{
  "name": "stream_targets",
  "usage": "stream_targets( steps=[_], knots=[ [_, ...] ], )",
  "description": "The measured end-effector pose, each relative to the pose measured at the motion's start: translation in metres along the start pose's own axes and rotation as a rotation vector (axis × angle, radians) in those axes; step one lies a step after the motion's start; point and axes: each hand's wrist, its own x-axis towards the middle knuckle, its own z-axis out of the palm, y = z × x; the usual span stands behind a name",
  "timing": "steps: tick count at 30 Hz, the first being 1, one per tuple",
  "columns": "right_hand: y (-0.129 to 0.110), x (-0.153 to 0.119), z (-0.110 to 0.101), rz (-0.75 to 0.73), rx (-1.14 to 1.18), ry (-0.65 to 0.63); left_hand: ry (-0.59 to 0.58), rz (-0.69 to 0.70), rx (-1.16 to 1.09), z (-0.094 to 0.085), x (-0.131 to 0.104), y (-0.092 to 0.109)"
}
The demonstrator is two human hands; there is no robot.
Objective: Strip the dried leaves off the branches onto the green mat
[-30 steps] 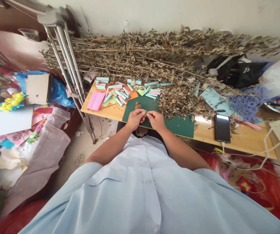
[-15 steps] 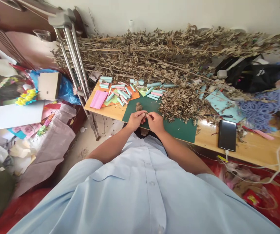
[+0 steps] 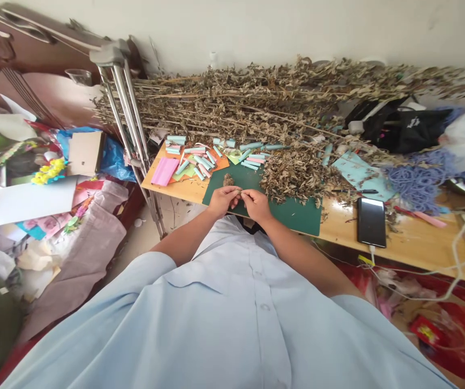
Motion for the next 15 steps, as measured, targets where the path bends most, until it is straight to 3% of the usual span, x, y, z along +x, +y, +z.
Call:
stream_targets(
  steps=[8, 15],
  knots=[
    [0.003, -0.001, 0.003, -0.031, -0.107, 0.166, -0.067, -0.022, -0.060, -0.003, 0.003, 0.005],
    [0.013, 0.000, 0.006, -0.063, -0.227, 0.259, -0.182, 0.031, -0.038, -0.004, 0.014, -0.004]
  ],
)
